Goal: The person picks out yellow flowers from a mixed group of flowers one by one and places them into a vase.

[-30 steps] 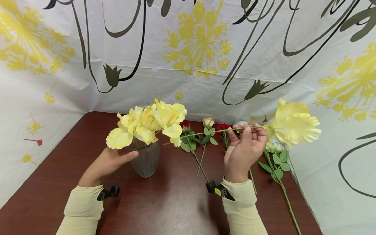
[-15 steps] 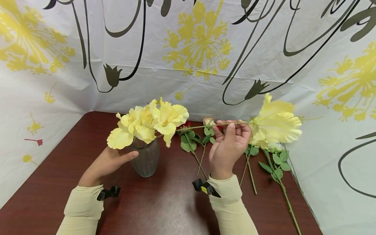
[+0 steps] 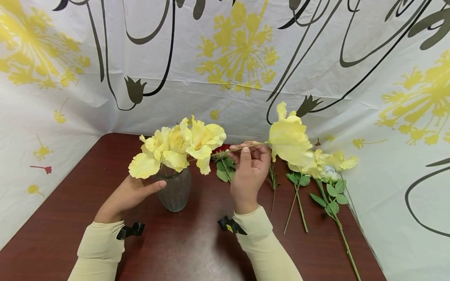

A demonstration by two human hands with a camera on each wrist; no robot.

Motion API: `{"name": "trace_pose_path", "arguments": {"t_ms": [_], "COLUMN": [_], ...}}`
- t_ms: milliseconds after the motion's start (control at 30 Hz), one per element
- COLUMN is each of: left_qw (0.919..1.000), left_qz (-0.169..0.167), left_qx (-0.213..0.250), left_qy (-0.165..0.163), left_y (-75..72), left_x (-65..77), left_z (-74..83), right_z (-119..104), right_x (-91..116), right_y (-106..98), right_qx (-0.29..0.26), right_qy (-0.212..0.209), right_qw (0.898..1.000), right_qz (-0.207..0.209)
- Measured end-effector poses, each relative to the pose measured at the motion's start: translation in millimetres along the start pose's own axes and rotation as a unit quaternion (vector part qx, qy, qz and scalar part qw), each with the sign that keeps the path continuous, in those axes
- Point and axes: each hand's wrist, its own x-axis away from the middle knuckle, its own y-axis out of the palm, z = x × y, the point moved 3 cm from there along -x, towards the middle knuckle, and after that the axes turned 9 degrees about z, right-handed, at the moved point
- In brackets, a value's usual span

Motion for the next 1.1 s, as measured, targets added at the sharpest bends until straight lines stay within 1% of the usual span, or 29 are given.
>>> {"name": "trace_pose_path", "arguments": {"t_ms": [200,300,467,700,867,1000,1067,1100], "left_qw": [1.0000,0.9998,0.9986,0.9985,0.9986,0.9990,0.9990,0.9990], "left_qz": [-0.002,0.003,0.007,0.007,0.002,0.000,0.001,0.002], "left_qx": [0.000,-0.018,-0.052,-0.051,-0.047,-0.041,-0.043,-0.043], "left_qy": [0.004,0.006,0.005,0.016,0.024,0.018,0.014,0.013], "left_y": [-0.3,-1.7,-3.1,-2.8,-1.8,-1.7,-1.9,-2.0], "left_x": [0.0,0.8,1.8,0.5,-0.7,-0.7,-0.3,-0.1], "left_z": [0.1,0.6,1.2,1.5,2.1,2.0,1.9,1.9], "right_z": [15.4,21.4,28.0,36.2,44.2,50.5,53.6,55.0], "right_x": [11.4,16.1,20.9,28.9,34.6,38.8,40.6,41.4], "right_y": [3.0,5.5,8.5,11.2,12.5,14.1,14.8,15.2], "right_qx": [0.035,0.057,0.088,0.138,0.182,0.197,0.199,0.205], "right_qy": [0.003,0.006,0.015,0.021,0.050,0.073,0.077,0.073], "right_qw": [0.998,0.996,0.993,0.987,0.979,0.975,0.974,0.972], "right_qz": [-0.055,-0.072,-0.073,-0.077,-0.074,-0.071,-0.081,-0.090]}}
